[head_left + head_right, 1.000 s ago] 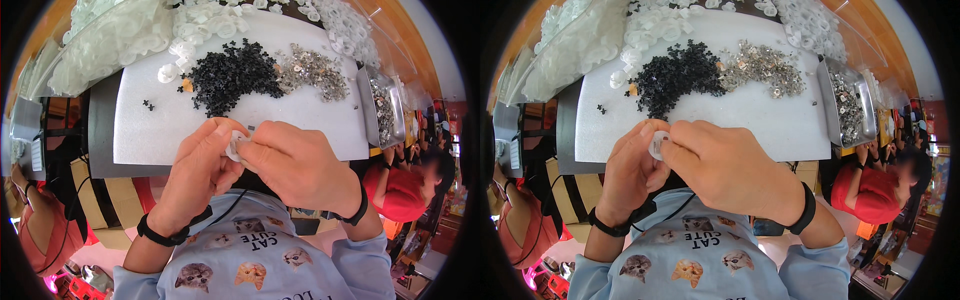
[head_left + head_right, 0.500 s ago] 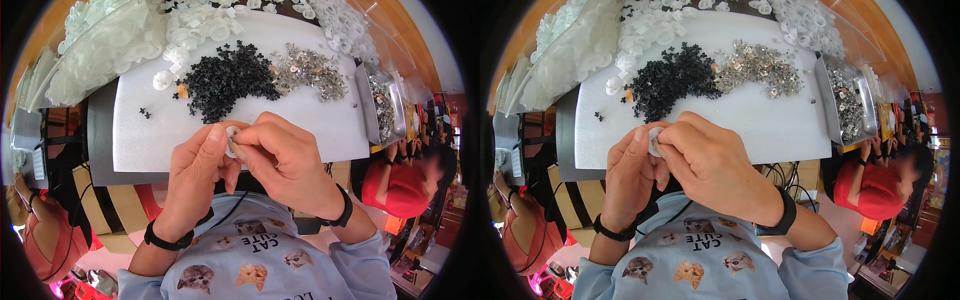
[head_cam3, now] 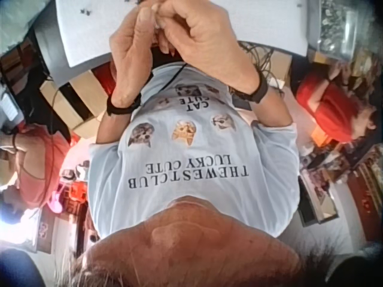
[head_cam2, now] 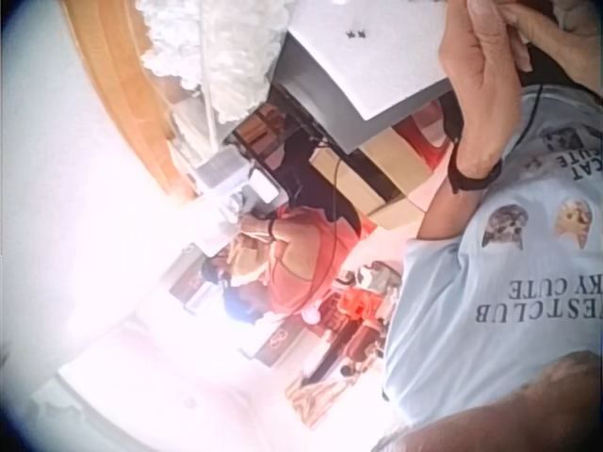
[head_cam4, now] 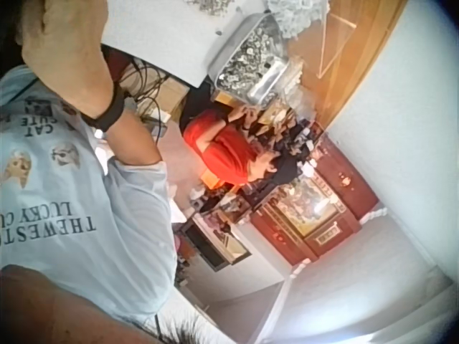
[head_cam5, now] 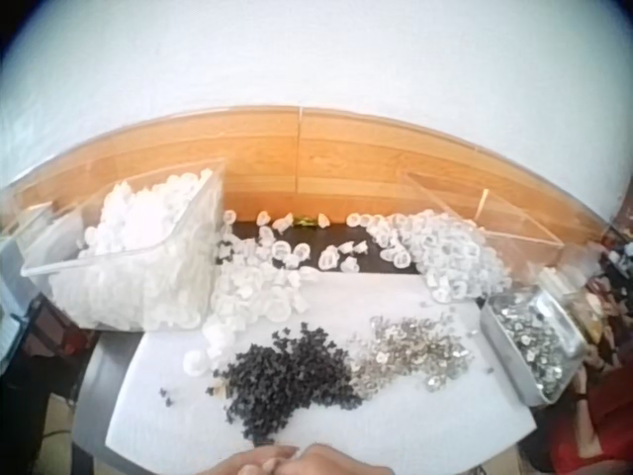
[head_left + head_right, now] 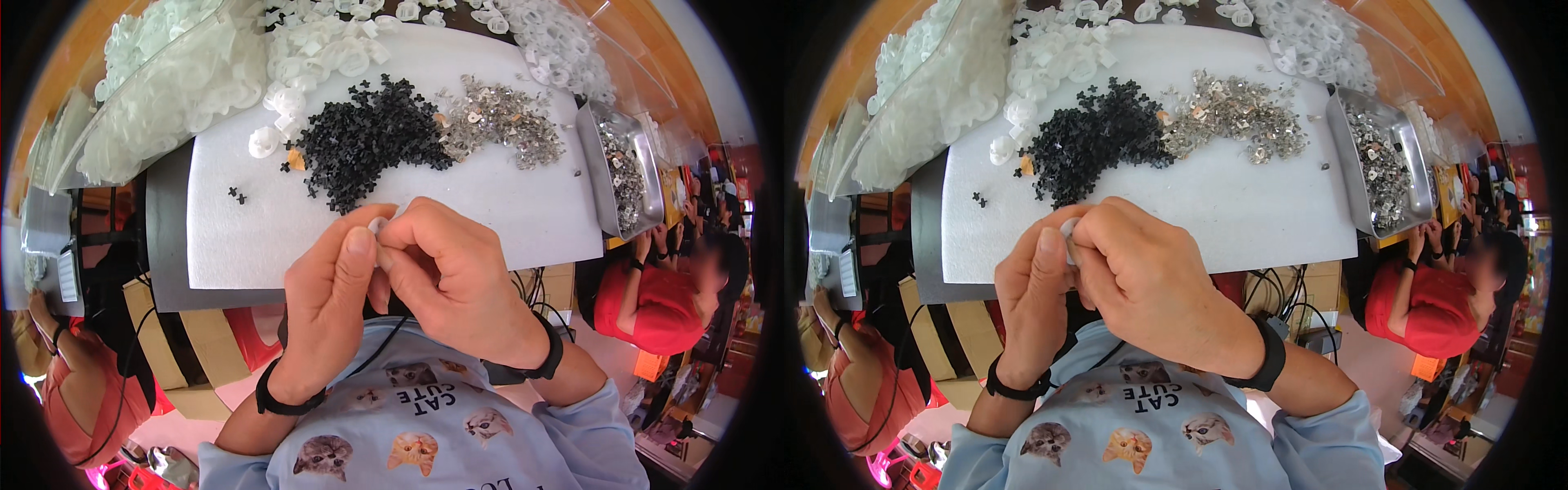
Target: Manually assemble small plastic components into a circular white housing.
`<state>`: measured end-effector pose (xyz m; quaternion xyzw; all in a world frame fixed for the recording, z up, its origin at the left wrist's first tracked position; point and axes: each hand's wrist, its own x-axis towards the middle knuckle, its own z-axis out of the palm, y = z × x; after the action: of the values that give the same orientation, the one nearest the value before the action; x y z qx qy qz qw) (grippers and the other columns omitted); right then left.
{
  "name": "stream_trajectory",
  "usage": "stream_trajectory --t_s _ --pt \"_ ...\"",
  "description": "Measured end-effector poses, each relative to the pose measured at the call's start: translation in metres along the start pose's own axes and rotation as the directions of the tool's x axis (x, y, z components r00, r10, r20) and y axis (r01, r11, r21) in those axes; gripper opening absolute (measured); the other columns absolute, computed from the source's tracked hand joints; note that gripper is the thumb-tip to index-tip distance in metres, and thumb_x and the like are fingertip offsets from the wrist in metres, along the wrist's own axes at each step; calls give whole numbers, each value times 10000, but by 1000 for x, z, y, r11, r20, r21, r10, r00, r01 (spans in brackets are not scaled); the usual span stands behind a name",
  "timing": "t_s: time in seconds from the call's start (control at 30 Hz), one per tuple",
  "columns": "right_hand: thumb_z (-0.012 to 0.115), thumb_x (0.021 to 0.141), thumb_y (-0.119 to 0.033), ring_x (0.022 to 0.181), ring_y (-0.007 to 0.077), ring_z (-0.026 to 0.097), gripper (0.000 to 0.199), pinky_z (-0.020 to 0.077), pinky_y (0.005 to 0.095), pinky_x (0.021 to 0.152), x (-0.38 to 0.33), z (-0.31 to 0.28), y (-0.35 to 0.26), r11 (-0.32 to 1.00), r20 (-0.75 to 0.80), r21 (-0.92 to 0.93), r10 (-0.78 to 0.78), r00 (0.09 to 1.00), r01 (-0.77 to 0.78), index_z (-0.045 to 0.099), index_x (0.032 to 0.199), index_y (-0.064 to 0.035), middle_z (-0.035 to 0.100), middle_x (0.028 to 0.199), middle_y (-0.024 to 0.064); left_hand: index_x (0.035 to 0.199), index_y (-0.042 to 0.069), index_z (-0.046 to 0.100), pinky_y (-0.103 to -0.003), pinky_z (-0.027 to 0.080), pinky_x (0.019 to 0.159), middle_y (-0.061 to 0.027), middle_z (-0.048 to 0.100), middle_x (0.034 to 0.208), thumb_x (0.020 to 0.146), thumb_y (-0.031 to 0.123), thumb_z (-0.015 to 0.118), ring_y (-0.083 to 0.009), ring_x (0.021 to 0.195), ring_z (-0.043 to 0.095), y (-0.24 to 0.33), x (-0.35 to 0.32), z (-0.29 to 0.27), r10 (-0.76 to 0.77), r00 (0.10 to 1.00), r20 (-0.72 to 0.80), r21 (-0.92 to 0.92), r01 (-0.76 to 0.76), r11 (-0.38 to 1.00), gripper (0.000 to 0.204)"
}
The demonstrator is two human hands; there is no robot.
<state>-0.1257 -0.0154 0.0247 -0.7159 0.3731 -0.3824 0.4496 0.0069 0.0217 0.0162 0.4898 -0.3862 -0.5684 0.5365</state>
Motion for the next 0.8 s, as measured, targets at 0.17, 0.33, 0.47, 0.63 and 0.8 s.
stream_trajectory --t_s 0.17,0.33,0.47,0.63,0.8 --pt "511 891 87 672 120 626 64 470 230 552 -5 -4 1 971 166 188 114 980 -145 522 896 24 517 786 63 1120 -40 584 -191 386 514 5 547 738 1012 292 410 -40 569 453 0 -4 -10 12 999 47 97 -16 995 390" --pt "525 891 70 686 114 618 52 469 232 578 -6 0 0 971 171 201 97 981 -131 533 917 25 518 774 55 1112 -34 589 -194 385 510 -2 548 730 1013 289 408 -42 559 457 -1 -10 -12 78 997 29 198 -82 977 383" --pt "543 859 -7 680 249 586 37 457 332 603 7 -12 -4 999 264 7 41 964 -45 522 889 -4 554 776 119 1111 -30 589 -194 389 506 -20 554 741 1012 292 408 -46 557 463 5 -9 -18 48 998 29 186 -53 981 383" --pt "592 823 -24 707 227 587 162 474 326 591 46 -31 -4 873 372 -436 -44 927 217 556 981 -21 537 877 87 1116 -22 588 -191 392 476 -47 576 752 1007 343 402 -58 541 468 12 -1 -38 18 991 -133 31 -14 999 424" --pt "540 775 21 714 312 588 128 465 401 573 63 -6 -18 635 592 -636 39 805 438 536 896 -17 490 854 121 1071 -72 580 -214 388 436 -76 569 709 1002 289 374 -89 505 478 10 5 -51 67 981 -181 -162 -97 982 421"
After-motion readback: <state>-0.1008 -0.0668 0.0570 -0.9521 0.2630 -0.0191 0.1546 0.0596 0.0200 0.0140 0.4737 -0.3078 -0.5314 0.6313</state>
